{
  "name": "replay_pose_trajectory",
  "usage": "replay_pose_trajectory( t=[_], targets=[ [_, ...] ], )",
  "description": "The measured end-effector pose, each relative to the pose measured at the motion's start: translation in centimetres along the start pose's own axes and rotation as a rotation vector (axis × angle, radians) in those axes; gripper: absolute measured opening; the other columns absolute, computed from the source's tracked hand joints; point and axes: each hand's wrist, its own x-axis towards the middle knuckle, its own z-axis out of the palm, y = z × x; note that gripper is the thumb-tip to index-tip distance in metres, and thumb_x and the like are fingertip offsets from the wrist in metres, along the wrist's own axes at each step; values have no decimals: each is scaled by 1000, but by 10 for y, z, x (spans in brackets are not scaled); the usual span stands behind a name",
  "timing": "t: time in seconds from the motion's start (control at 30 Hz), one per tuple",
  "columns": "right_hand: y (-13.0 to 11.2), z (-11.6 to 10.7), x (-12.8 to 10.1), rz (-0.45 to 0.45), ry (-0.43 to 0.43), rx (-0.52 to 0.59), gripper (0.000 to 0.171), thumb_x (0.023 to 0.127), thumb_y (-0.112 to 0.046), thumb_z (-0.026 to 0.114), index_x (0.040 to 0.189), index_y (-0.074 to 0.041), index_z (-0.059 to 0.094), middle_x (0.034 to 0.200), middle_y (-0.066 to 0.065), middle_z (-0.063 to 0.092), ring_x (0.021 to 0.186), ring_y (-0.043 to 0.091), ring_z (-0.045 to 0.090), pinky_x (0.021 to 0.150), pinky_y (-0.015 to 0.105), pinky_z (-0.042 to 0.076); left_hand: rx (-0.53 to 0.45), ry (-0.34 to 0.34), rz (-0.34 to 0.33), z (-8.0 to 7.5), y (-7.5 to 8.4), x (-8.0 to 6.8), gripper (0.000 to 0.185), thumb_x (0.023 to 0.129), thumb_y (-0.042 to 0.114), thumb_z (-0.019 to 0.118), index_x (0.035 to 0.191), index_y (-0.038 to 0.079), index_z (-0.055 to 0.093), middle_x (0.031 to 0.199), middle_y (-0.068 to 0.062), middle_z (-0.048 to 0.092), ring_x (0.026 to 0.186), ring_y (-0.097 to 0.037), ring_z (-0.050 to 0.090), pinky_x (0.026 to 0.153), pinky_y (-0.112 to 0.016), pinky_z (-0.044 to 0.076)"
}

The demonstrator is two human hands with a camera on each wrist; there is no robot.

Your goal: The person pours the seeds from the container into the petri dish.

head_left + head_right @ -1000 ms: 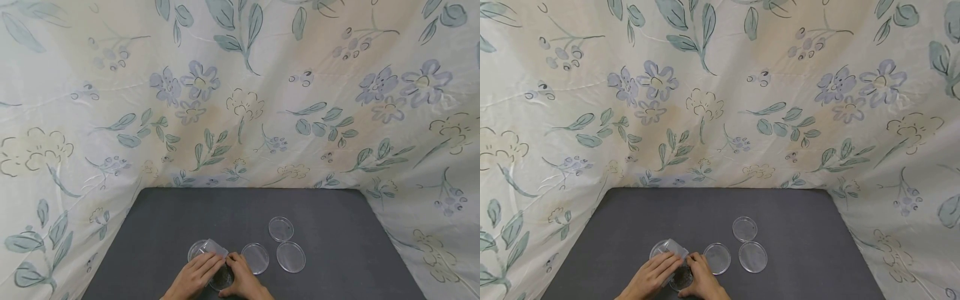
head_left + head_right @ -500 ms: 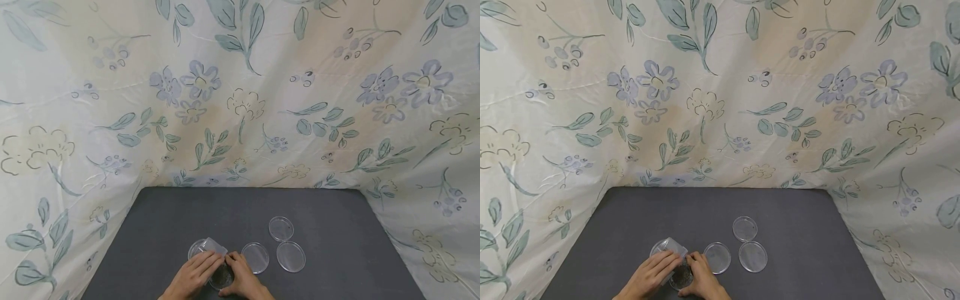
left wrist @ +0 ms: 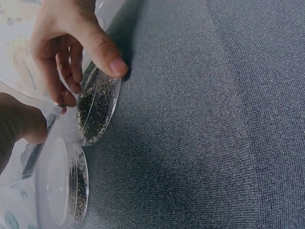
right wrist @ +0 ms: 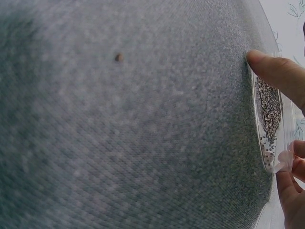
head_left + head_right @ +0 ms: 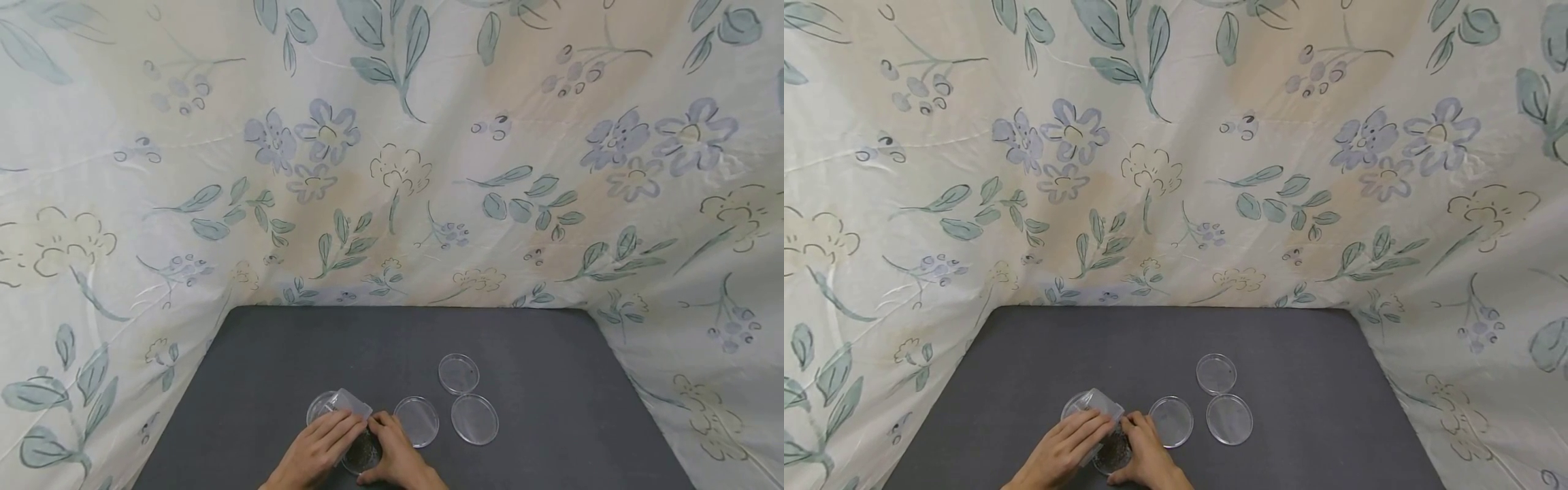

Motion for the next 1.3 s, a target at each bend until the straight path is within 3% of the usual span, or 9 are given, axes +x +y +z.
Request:
replay_pose_trajectory(
  t=[0.47,0.83,1.0,1.23,1.3],
  targets=[
    [0,1,0,-8,10,-25,87,49,-38,103,124,-10,71,114,-5,61,102,10,53,90,26,54,1,-5,-2,1,1,0,47,113,11,24,127,11,69,125,1,71,118,-16,61,131,-27,18],
    [1,1,1,-7,5,-8,81,49,-39,103,118,-11,72,113,-5,61,101,10,53,89,25,53,3,17,5,3,1,0,44,113,12,27,125,11,70,125,1,71,118,-16,61,121,-27,30],
    [1,1,2,-19,8,2,78,51,-38,103,117,-12,72,113,-5,61,101,9,52,87,24,53,-22,36,-7,4,1,1,44,113,12,28,124,10,71,123,-1,73,116,-17,62,122,-27,29],
    [2,-2,3,-5,-20,16,91,53,-39,102,129,-4,67,118,-2,62,105,11,54,91,26,53,-129,51,-109,5,-2,-3,43,111,14,30,127,5,69,124,-3,70,116,-19,60,118,-23,32],
    [2,-4,3,14,-44,33,94,55,-40,102,133,-2,65,119,-1,62,106,12,54,93,27,54,-178,50,-181,5,-3,-7,35,102,11,47,131,3,66,126,-6,68,118,-20,58,118,-20,30]
  ],
)
